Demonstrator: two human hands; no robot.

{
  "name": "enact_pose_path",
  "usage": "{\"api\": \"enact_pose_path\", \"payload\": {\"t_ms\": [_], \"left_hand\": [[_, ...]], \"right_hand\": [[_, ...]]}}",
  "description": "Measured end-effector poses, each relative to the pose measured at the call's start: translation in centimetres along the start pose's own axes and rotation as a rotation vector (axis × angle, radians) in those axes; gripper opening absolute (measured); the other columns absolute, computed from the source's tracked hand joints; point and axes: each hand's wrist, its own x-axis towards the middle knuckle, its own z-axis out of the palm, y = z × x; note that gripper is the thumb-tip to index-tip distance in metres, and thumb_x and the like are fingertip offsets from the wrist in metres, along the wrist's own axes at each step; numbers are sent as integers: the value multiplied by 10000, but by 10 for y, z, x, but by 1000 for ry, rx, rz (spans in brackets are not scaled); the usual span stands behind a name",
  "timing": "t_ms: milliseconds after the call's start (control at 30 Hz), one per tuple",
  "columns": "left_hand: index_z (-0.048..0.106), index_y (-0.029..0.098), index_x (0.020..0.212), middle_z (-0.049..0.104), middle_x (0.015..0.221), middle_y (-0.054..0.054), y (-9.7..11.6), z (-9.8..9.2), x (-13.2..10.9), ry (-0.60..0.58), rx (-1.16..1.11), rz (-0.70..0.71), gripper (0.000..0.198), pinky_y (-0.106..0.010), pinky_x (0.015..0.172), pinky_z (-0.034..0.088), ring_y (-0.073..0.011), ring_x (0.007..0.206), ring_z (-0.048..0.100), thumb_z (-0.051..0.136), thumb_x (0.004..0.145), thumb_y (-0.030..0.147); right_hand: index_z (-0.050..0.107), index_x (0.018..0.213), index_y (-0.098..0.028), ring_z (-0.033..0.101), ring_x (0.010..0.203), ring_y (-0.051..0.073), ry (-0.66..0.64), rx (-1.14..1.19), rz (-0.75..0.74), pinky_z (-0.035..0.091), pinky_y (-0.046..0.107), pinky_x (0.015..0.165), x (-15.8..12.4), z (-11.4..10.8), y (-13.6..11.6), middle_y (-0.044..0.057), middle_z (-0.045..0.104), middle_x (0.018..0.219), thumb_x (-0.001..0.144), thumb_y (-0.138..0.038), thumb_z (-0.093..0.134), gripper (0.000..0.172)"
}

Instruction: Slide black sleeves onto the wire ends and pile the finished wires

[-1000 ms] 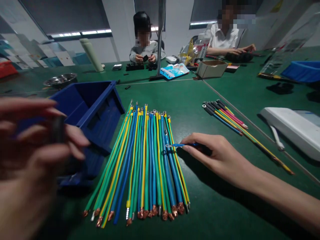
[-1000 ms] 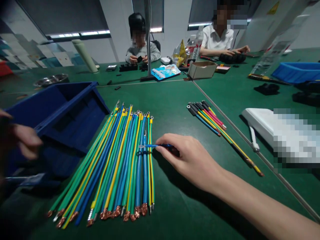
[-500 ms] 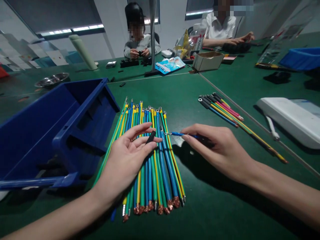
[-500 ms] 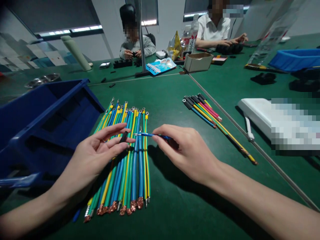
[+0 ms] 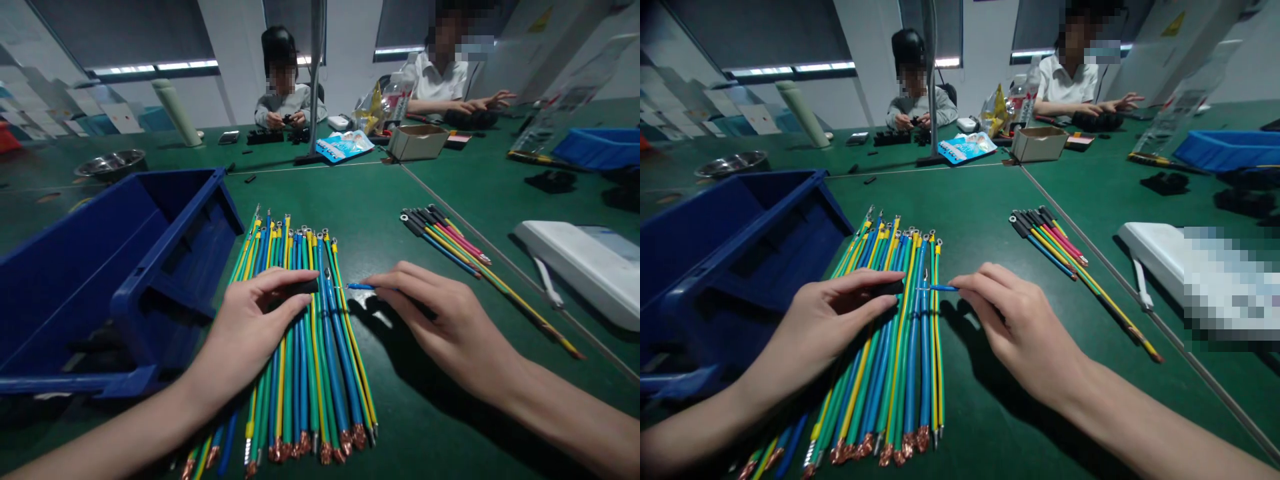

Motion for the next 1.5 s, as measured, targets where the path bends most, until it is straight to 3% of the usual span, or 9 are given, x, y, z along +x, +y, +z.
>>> {"api": "enact_pose_path", "payload": {"t_ms": [100, 267, 600, 933, 1200, 1500], "left_hand": [[797, 236, 930, 786, 918, 1, -3, 4, 2, -40, -15, -11, 183, -256, 809, 552, -184, 868, 717, 718, 779, 169], [780, 196, 928, 793, 890, -16, -3, 6, 1, -42, -86, -52, 167, -290, 831, 569, -191, 839, 733, 716, 777, 164], [793, 223, 928, 804, 888, 6, -6, 4, -1, -5, -123, -92, 164, -264, 823, 589, -190, 857, 751, 749, 776, 181], [808, 226, 892, 807, 853, 0, -7, 5, -4, -16, -155, -107, 141, -264, 792, 599, -196, 823, 758, 739, 781, 173], [809, 267, 887, 804, 845, 40, -6, 6, -2, -32, -143, -61, 181, -223, 790, 575, -161, 809, 747, 751, 765, 147], [803, 249, 923, 790, 911, 13, -6, 6, -5, -108, -35, 30, 178, -273, 826, 529, -181, 866, 708, 745, 784, 153]], "right_hand": [[619, 1177, -230, 602, 850, 133, -37, 37, -15, 491, 255, 712, -2, 1, -2, 52, 609, 990, 985, -138, 424, 288], [589, 1252, -261, 598, 906, 143, 21, -21, -17, 503, 258, 725, -5, 3, -3, 61, 584, 1049, 978, -134, 429, 342], [648, 1173, -234, 616, 848, 133, 37, -39, -41, 506, 248, 693, -2, 4, -3, 54, 623, 994, 965, -129, 467, 295], [677, 1142, -235, 637, 839, 158, 145, -243, -150, 534, 277, 671, -2, 6, -4, 67, 657, 959, 935, -75, 467, 335], [639, 1167, -167, 609, 845, 153, 120, -322, -237, 519, 273, 703, -4, 11, -10, 81, 643, 964, 910, -11, 478, 341], [634, 1152, -162, 600, 853, 157, 75, -285, -247, 522, 278, 698, -2, 12, -8, 86, 640, 982, 906, 9, 452, 350]]}}
